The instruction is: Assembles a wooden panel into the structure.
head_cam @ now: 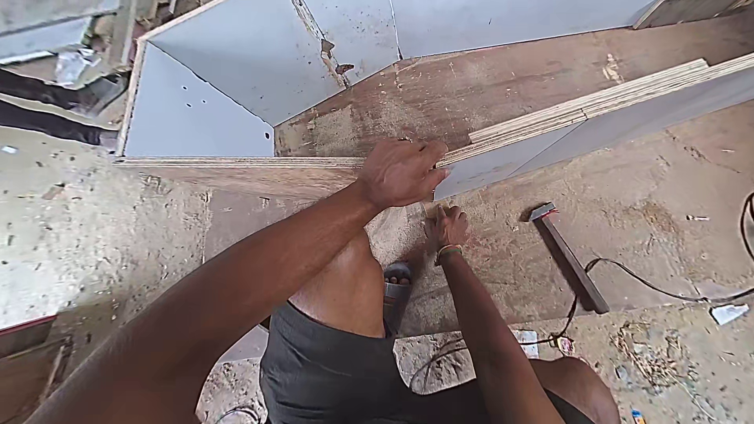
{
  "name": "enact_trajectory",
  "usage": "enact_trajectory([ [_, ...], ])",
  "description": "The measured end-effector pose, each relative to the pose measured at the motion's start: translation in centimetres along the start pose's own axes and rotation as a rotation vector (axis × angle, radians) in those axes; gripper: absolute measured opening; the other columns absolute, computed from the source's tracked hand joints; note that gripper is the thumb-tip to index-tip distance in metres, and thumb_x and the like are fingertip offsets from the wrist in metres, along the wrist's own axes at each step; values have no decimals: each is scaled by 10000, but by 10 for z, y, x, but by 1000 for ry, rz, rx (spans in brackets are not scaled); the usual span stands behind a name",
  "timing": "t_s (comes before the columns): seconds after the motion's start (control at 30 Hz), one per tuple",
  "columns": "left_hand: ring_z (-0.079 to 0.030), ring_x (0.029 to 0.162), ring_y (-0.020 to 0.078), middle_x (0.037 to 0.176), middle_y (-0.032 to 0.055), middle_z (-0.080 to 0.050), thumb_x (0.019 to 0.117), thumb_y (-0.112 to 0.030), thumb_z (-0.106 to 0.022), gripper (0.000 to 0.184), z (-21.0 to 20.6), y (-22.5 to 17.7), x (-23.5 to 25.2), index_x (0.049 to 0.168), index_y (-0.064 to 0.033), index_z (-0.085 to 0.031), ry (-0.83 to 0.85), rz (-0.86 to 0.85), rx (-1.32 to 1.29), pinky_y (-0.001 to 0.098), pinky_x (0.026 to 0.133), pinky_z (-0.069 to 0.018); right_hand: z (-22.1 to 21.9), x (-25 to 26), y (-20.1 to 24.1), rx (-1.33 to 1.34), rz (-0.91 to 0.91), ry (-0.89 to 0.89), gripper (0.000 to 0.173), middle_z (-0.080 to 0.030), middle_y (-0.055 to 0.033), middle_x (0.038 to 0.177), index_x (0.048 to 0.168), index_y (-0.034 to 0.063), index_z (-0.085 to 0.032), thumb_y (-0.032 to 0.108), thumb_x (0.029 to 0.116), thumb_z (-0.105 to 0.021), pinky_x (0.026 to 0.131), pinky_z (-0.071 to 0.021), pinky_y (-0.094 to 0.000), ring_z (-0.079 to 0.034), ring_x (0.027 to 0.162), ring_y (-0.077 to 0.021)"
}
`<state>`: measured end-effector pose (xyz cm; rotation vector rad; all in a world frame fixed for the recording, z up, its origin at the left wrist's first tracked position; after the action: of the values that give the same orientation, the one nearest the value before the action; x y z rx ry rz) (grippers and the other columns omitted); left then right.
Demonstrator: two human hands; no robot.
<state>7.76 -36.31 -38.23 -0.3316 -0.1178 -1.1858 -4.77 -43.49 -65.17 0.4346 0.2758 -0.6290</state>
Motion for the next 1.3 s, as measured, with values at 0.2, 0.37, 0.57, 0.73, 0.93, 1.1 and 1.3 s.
enact_trajectory([
  [0.2,-681,670,251,774,77,-694,990,-376,-557,357,-3,0,-3,1097,-79,-725,-5,6,-8,445,574,-524,-7,-2,7,50,-92,-89,707,-581,-277,1350,1309,25,-653,572,864,-702,995,-479,-568,-565,1242,-449],
  [0.37,-687,737,246,849,68,-709,1004,-375,-533,350,-3,0,-2,1155,-108,-701,64,22,-37,444,625,-518,7,-1,6,-13,-56,28,735,-556,-281,1383,1334,3,-615,558,860,-710,982,-468,-609,-549,1261,-462],
  [0.57,-639,713,249,845,59,-652,949,-446,-557,381,-6,2,-2,1121,-140,-707,87,-60,32,414,567,-466,46,-11,-72,-3,266,51,551,-596,-280,1340,1281,-4,-671,396,903,-707,964,-452,-663,-577,1215,-483],
  [0.73,-620,661,272,836,96,-645,978,-414,-528,445,-13,0,-5,1262,-108,-680,-25,-86,64,422,551,-456,96,-33,-217,-100,-28,-119,582,-541,-387,1344,1322,-66,-610,334,915,-723,959,-409,-764,-516,1243,-594],
  [0.93,-629,623,285,794,94,-675,949,-424,-587,603,-9,-4,-7,1450,-91,-543,-75,-18,55,447,551,-485,105,-45,-278,5,-368,-181,804,-483,-359,1432,1447,7,-525,539,881,-732,1020,-389,-739,-477,1317,-552],
  [1.1,-576,529,267,660,63,-610,936,-409,-623,546,-9,-8,-10,1375,-87,-587,-125,40,64,423,492,-448,90,-41,-268,-177,-389,-80,761,-500,-315,1441,1462,65,-514,413,838,-775,996,-372,-770,-473,1322,-546],
  [1.3,-572,503,262,595,52,-567,933,-373,-607,451,-14,-16,-13,1271,-76,-625,-175,101,143,418,477,-440,88,-43,-275,-123,-399,-130,897,-514,-293,1437,1416,88,-568,613,737,-830,1003,-374,-758,-483,1321,-524],
])
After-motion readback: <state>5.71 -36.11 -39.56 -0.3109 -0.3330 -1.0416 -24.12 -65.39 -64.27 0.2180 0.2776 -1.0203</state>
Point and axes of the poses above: each hand's wrist, its own x-axis towards the middle knuckle, its own z-axis out of the back of the hand, y = z × x, the point moved 3 cm from there along x, towards the middle knuckle
